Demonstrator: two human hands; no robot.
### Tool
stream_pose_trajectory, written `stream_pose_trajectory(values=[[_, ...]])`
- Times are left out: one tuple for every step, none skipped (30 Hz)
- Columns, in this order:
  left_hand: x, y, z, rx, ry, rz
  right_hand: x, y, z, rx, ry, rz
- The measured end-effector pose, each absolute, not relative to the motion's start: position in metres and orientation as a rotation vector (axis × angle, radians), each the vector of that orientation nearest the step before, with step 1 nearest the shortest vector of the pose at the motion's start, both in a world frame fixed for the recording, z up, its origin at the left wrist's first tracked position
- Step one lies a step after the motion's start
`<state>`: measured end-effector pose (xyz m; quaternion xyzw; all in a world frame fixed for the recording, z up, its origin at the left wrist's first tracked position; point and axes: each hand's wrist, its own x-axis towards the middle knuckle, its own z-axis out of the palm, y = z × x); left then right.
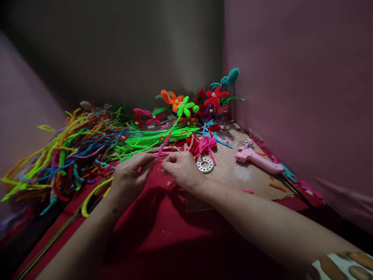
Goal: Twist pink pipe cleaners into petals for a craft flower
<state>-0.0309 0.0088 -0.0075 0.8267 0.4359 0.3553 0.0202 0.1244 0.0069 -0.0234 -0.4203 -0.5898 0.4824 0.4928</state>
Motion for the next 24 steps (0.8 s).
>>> stream_pose_trajectory(values=[[-0.031, 0.008, -0.007, 2.598, 1.353, 1.092, 0.124, 0.007, -0.024, -1.019, -1.446, 1.142], [-0.03, 0.007, -0.006, 2.603, 1.362, 1.076, 0.124, 0.007, -0.026, -1.016, -1.464, 1.113], [-0.03, 0.007, -0.004, 2.578, 1.381, 1.053, 0.124, 0.008, -0.027, -1.014, -1.492, 1.084], [-0.029, 0.007, -0.001, 2.524, 1.406, 1.023, 0.124, 0.008, -0.028, -1.015, -1.521, 1.051], [-0.029, 0.007, 0.002, 2.444, 1.422, 0.975, 0.124, 0.008, -0.03, -1.016, -1.549, 1.014], [-0.03, 0.008, 0.005, 2.342, 1.418, 0.909, 0.123, 0.008, -0.031, -1.011, -1.579, 0.974], [-0.031, 0.009, 0.008, 2.228, 1.391, 0.837, 0.123, 0.008, -0.032, -1.0, -1.609, 0.934], [-0.033, 0.011, 0.011, 2.115, 1.344, 0.775, 0.123, 0.007, -0.033, -0.987, -1.637, 0.905], [-0.035, 0.013, 0.012, 2.013, 1.287, 0.728, 0.122, 0.007, -0.033, -0.973, -1.661, 0.889], [-0.038, 0.015, 0.013, 1.933, 1.233, 0.696, 0.122, 0.006, -0.033, -0.957, -1.685, 0.887], [-0.041, 0.017, 0.014, 1.878, 1.193, 0.683, 0.122, 0.005, -0.033, -0.944, -1.704, 0.889], [-0.044, 0.019, 0.014, 1.85, 1.17, 0.683, 0.122, 0.003, -0.032, -0.934, -1.712, 0.875], [-0.046, 0.02, 0.014, 1.845, 1.16, 0.692, 0.122, 0.002, -0.03, -0.924, -1.712, 0.828], [-0.047, 0.021, 0.014, 1.856, 1.163, 0.702, 0.122, 0.001, -0.029, -0.914, -1.705, 0.738], [-0.048, 0.02, 0.014, 1.881, 1.173, 0.707, 0.123, 0.0, -0.027, -0.902, -1.695, 0.612], [-0.048, 0.02, 0.014, 1.911, 1.185, 0.704, 0.124, -0.001, -0.026, -0.886, -1.688, 0.468], [-0.047, 0.018, 0.015, 1.942, 1.19, 0.689, 0.125, -0.001, -0.025, -0.87, -1.693, 0.331], [-0.046, 0.017, 0.016, 1.97, 1.186, 0.664, 0.125, -0.002, -0.024, -0.855, -1.712, 0.218], [-0.045, 0.015, 0.017, 1.992, 1.178, 0.638, 0.126, -0.001, -0.023, -0.844, -1.745, 0.142], [-0.044, 0.013, 0.017, 2.007, 1.169, 0.614, 0.126, -0.001, -0.023, -0.841, -1.788, 0.106], [-0.043, 0.012, 0.018, 2.017, 1.163, 0.6, 0.127, 0.0, -0.024, -0.847, -1.837, 0.101], [-0.042, 0.011, 0.019, 2.024, 1.164, 0.593, 0.127, 0.0, -0.024, -0.86, -1.877, 0.12], [-0.042, 0.011, 0.019, 2.027, 1.174, 0.593, 0.126, 0.001, -0.024, -0.881, -1.899, 0.159], [-0.042, 0.011, 0.018, 2.028, 1.189, 0.596, 0.126, 0.001, -0.024, -0.906, -1.904, 0.216]])
